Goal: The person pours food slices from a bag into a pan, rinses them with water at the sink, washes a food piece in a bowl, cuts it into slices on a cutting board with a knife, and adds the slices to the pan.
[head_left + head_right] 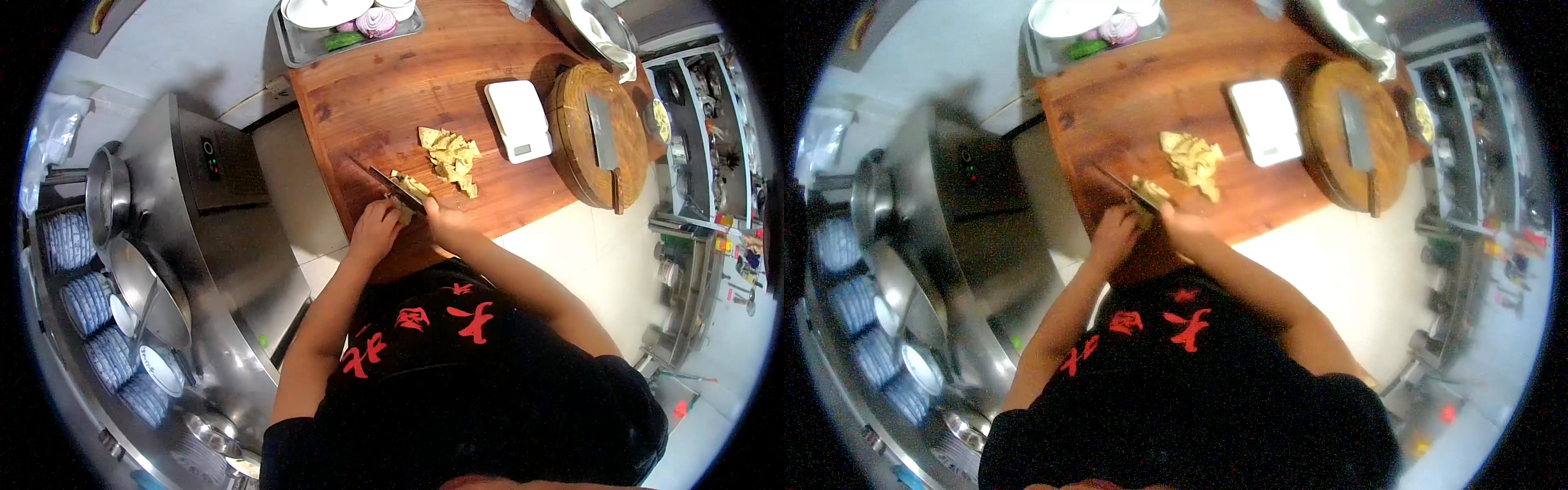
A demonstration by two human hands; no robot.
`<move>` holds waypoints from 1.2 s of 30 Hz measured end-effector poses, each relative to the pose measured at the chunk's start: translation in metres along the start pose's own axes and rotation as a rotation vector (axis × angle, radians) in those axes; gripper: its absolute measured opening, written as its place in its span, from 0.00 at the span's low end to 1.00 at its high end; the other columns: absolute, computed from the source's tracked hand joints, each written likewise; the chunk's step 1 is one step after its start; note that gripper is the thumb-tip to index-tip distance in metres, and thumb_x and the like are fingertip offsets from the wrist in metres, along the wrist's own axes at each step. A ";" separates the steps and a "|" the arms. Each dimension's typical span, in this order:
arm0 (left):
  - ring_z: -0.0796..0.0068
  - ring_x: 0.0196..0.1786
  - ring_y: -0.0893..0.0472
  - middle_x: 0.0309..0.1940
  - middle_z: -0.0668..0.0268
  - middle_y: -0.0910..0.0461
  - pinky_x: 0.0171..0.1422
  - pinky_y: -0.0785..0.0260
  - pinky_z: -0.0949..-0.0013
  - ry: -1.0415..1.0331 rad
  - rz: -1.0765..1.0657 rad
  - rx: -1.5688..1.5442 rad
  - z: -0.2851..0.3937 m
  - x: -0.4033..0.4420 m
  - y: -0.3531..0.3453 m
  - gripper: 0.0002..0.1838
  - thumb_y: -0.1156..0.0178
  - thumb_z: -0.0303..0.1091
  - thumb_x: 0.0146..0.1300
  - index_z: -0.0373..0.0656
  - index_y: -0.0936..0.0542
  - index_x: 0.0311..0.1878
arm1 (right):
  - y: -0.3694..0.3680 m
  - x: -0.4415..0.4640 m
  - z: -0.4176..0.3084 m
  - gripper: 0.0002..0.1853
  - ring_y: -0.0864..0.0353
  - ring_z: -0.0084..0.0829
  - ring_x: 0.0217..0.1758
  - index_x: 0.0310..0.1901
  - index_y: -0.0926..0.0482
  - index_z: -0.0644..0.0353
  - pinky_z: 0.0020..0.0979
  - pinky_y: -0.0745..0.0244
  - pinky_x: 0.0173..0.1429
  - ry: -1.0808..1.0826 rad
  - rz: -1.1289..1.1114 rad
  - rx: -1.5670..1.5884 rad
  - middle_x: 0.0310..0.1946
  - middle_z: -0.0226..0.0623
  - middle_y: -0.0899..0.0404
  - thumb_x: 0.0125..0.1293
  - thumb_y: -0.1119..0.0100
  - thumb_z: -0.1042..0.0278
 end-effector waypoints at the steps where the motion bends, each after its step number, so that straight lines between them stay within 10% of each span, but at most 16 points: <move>1: 0.57 0.48 0.26 0.43 0.60 0.26 0.53 0.31 0.61 -0.005 -0.029 0.017 0.002 0.000 0.002 0.12 0.39 0.30 0.50 0.41 0.23 0.39 | 0.018 -0.011 -0.013 0.21 0.21 0.54 0.36 0.42 0.40 0.61 0.49 0.27 0.38 0.066 0.034 -0.091 0.31 0.53 0.23 0.54 0.38 0.64; 31: 0.58 0.43 0.26 0.36 0.59 0.26 0.46 0.30 0.61 0.001 0.110 -0.004 -0.017 -0.012 -0.016 0.07 0.42 0.26 0.52 0.42 0.22 0.36 | -0.041 0.006 -0.009 0.14 0.21 0.51 0.35 0.43 0.37 0.61 0.47 0.27 0.38 0.224 0.108 -0.077 0.28 0.51 0.23 0.61 0.46 0.65; 36: 0.58 0.42 0.27 0.35 0.59 0.28 0.47 0.33 0.59 0.170 0.055 0.066 -0.021 0.004 -0.015 0.05 0.40 0.29 0.55 0.42 0.22 0.35 | -0.049 0.012 0.041 0.12 0.23 0.51 0.24 0.42 0.38 0.64 0.47 0.30 0.28 -0.117 0.224 0.033 0.21 0.51 0.25 0.61 0.49 0.69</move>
Point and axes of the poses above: each hand's wrist, its own x-axis towards the middle knuckle, its own y-axis out of the back of the hand, z = x × y, the point moved 8 cm from there along x, towards the middle knuckle
